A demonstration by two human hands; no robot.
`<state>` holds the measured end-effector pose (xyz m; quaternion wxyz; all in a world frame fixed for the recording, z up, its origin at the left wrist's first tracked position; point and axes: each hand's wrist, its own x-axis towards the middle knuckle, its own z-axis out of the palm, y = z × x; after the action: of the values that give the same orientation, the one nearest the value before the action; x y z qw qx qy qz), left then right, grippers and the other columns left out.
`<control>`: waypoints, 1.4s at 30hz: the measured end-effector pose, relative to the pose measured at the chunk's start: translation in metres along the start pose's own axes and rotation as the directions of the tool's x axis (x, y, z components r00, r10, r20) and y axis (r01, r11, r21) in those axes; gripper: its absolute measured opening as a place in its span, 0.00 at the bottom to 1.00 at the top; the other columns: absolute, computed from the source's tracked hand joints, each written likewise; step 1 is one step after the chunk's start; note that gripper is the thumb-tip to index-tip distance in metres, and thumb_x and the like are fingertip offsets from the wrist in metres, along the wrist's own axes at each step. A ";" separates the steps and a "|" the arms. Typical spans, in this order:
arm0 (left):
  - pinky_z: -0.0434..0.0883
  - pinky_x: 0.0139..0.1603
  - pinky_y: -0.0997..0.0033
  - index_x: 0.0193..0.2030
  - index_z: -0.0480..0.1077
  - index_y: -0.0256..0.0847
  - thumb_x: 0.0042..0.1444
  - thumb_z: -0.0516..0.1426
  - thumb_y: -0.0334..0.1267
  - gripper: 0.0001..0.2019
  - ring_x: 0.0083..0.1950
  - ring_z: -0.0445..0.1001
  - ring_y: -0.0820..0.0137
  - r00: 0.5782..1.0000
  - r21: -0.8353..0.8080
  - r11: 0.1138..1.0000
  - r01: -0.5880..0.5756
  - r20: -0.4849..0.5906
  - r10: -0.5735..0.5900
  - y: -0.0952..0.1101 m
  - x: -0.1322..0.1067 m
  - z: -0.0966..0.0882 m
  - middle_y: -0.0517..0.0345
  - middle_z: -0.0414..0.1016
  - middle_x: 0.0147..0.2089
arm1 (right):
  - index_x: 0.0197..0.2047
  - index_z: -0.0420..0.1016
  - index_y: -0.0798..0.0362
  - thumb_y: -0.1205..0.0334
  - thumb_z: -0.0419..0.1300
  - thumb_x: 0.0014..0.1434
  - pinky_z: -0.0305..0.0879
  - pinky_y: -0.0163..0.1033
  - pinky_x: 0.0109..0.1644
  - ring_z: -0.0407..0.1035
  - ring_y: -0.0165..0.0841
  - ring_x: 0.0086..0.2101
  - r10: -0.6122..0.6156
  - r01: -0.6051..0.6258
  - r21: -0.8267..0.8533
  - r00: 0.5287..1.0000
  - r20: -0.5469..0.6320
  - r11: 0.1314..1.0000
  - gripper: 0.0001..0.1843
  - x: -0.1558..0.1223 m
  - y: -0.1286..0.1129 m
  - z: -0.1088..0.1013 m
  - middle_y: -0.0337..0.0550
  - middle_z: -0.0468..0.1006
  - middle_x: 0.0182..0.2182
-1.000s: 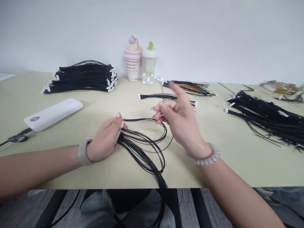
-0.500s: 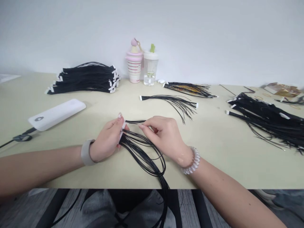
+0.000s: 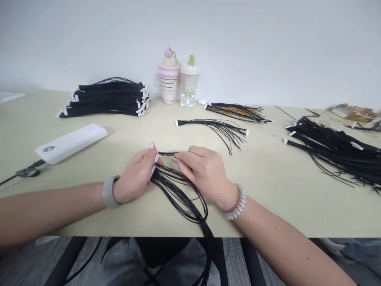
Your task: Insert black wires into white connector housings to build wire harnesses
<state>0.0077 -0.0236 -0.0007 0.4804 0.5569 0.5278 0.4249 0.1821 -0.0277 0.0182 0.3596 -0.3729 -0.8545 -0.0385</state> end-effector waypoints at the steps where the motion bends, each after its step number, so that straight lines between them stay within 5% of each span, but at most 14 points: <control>1: 0.56 0.09 0.79 0.25 0.62 0.38 0.56 0.46 0.54 0.21 0.11 0.57 0.79 1.000 0.010 1.000 -0.004 -0.001 0.004 0.000 0.000 0.000 0.67 0.53 0.13 | 0.33 0.75 0.57 0.64 0.53 0.59 0.52 0.30 0.27 0.57 0.24 0.22 -0.014 0.014 -0.009 1.000 -0.009 1.000 0.10 0.000 0.000 0.000 0.38 0.64 0.20; 12: 0.57 0.11 0.79 0.25 0.61 0.38 0.57 0.45 0.53 0.20 0.11 0.57 0.78 1.000 0.075 0.997 -0.001 0.011 0.000 0.005 -0.002 0.000 0.67 0.54 0.13 | 0.37 0.75 0.57 0.66 0.55 0.58 0.54 0.29 0.26 0.57 0.23 0.22 -0.164 0.147 -0.136 0.979 -0.121 0.980 0.08 -0.001 0.001 0.005 0.36 0.64 0.20; 29: 0.55 0.13 0.81 0.23 0.59 0.38 0.56 0.44 0.56 0.23 0.12 0.56 0.80 0.992 0.078 0.994 -0.082 0.103 0.074 -0.001 -0.002 -0.001 0.67 0.54 0.10 | 0.32 0.72 0.56 0.60 0.47 0.62 0.51 0.31 0.29 0.55 0.24 0.24 -0.034 0.056 -0.109 0.980 0.197 0.992 0.16 0.003 -0.011 0.004 0.37 0.62 0.22; 35: 0.56 0.12 0.80 0.28 0.62 0.39 0.57 0.43 0.55 0.21 0.12 0.56 0.79 0.990 -0.003 0.999 -0.045 0.133 0.045 0.001 -0.004 -0.001 0.67 0.56 0.14 | 0.35 0.73 0.54 0.59 0.46 0.63 0.51 0.32 0.29 0.57 0.24 0.25 0.010 0.018 -0.198 0.990 0.141 0.980 0.15 0.003 0.000 0.003 0.38 0.65 0.23; 38: 0.55 0.11 0.80 0.29 0.62 0.39 0.56 0.46 0.55 0.20 0.12 0.55 0.80 0.994 -0.010 1.000 0.001 0.109 0.000 0.001 -0.002 -0.001 0.67 0.54 0.15 | 0.37 0.73 0.53 0.52 0.52 0.59 0.54 0.35 0.36 0.60 0.29 0.31 -0.084 0.113 -0.260 0.989 0.122 0.959 0.14 0.006 0.006 -0.006 0.42 0.68 0.29; 42: 0.54 0.10 0.79 0.32 0.65 0.39 0.55 0.46 0.56 0.21 0.11 0.54 0.80 0.998 -0.028 0.999 0.039 0.047 -0.037 0.000 0.001 -0.001 0.67 0.53 0.16 | 0.28 0.70 0.56 0.45 0.59 0.50 0.54 0.37 0.35 0.59 0.31 0.31 -0.128 0.115 -0.263 0.991 -0.031 0.958 0.20 0.008 0.006 -0.030 0.45 0.66 0.28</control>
<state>0.0073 -0.0228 -0.0002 0.5085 0.5494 0.5209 0.4101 0.2000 -0.0282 0.0444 0.3247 -0.3629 -0.8544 -0.1815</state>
